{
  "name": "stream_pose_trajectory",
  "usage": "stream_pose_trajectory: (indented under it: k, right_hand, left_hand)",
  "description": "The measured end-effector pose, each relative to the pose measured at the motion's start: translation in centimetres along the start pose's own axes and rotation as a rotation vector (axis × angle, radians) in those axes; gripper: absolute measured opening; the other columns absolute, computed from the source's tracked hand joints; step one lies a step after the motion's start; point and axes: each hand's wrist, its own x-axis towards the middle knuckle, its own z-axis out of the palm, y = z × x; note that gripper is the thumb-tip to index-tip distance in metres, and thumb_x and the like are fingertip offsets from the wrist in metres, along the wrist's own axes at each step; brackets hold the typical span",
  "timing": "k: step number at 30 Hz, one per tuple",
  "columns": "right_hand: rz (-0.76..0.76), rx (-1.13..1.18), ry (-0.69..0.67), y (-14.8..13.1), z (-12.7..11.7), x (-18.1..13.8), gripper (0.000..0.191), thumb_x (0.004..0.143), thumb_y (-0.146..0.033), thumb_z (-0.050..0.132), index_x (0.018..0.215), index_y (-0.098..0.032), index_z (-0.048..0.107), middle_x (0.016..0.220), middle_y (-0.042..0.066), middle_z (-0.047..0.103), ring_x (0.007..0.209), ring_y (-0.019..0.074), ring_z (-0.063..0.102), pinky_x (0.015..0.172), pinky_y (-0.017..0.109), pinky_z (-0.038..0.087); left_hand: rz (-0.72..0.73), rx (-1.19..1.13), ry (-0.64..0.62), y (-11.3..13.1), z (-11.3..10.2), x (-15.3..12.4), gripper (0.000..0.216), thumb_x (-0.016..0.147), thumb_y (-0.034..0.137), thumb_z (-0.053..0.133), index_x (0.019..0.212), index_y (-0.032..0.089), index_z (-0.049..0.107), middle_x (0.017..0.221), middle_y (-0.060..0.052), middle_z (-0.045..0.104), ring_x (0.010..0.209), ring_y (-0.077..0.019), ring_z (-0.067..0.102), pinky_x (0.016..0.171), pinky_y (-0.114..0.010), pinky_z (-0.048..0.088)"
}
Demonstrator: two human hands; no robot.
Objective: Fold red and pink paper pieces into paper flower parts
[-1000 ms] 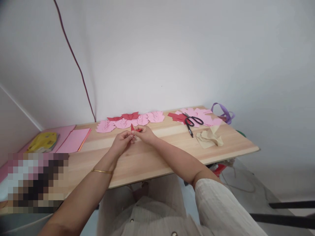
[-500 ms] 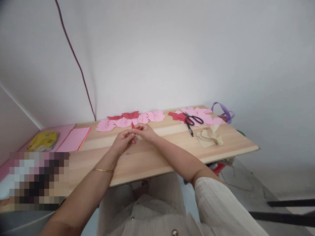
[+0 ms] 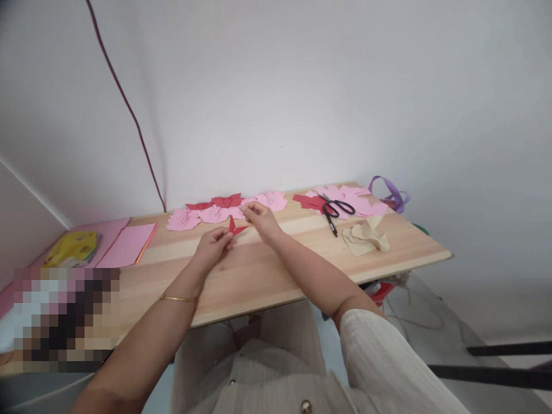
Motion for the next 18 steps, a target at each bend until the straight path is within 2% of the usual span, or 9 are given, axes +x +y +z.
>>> stream_pose_trajectory:
  k: [1, 3, 5, 7, 13, 18]
  right_hand:
    - [0.017, 0.003, 0.002, 0.0, -0.1, 0.0, 0.033, 0.072, -0.050, 0.066, 0.079, -0.019, 0.057, 0.066, -0.004, 0.050, 0.060, 0.0084, 0.042, 0.061, 0.023, 0.037]
    - [0.058, -0.049, -0.082, 0.2, 0.1, -0.2, 0.035, 0.070, -0.050, 0.067, 0.081, -0.019, 0.058, 0.068, -0.003, 0.053, 0.061, 0.0087, 0.045, 0.063, 0.023, 0.039]
    - [0.076, -0.128, -0.206, 0.6, 0.5, -0.7, 0.035, 0.068, -0.048, 0.069, 0.081, -0.018, 0.059, 0.068, -0.003, 0.057, 0.062, 0.0095, 0.049, 0.065, 0.024, 0.040]
    - [0.064, -0.167, -0.264, 0.8, 1.1, -1.2, 0.034, 0.067, -0.047, 0.071, 0.078, -0.017, 0.058, 0.065, -0.003, 0.057, 0.062, 0.0102, 0.051, 0.066, 0.025, 0.041]
    - [0.035, -0.140, -0.282, 0.7, 1.4, -1.5, 0.033, 0.072, -0.048, 0.067, 0.078, -0.016, 0.061, 0.061, -0.003, 0.057, 0.060, 0.0099, 0.052, 0.064, 0.025, 0.042]
    - [0.111, -0.079, -0.303, 0.7, 0.9, -1.2, 0.042, 0.075, -0.057, 0.060, 0.076, -0.015, 0.063, 0.071, 0.002, 0.064, 0.065, 0.0109, 0.057, 0.069, 0.027, 0.046]
  left_hand:
    - [-0.008, -0.048, 0.037, -0.1, 0.0, 0.1, 0.026, 0.074, 0.040, 0.064, 0.067, 0.016, 0.060, 0.055, 0.001, 0.055, 0.051, -0.0097, 0.048, 0.053, -0.022, 0.038]
    - [-0.024, -0.148, 0.090, -0.3, 0.0, 0.3, 0.026, 0.072, 0.041, 0.066, 0.069, 0.016, 0.060, 0.060, 0.001, 0.058, 0.053, -0.0096, 0.050, 0.056, -0.023, 0.041]
    - [-0.034, -0.218, 0.094, -0.4, 0.1, 0.4, 0.027, 0.070, 0.042, 0.069, 0.072, 0.015, 0.061, 0.063, 0.000, 0.059, 0.054, -0.0093, 0.051, 0.057, -0.023, 0.042]
    - [-0.039, -0.260, 0.077, -0.4, 0.1, 0.3, 0.028, 0.069, 0.041, 0.070, 0.073, 0.015, 0.061, 0.065, 0.000, 0.059, 0.054, -0.0090, 0.051, 0.057, -0.024, 0.044]
    - [-0.055, -0.347, 0.015, 0.0, 0.2, 0.2, 0.025, 0.069, 0.038, 0.071, 0.074, 0.015, 0.061, 0.063, 0.001, 0.059, 0.051, -0.0083, 0.050, 0.058, -0.024, 0.045]
    - [-0.059, -0.356, 0.027, 0.1, 0.0, 0.3, 0.027, 0.067, 0.039, 0.071, 0.071, 0.015, 0.060, 0.061, 0.001, 0.060, 0.049, -0.0086, 0.049, 0.057, -0.025, 0.044]
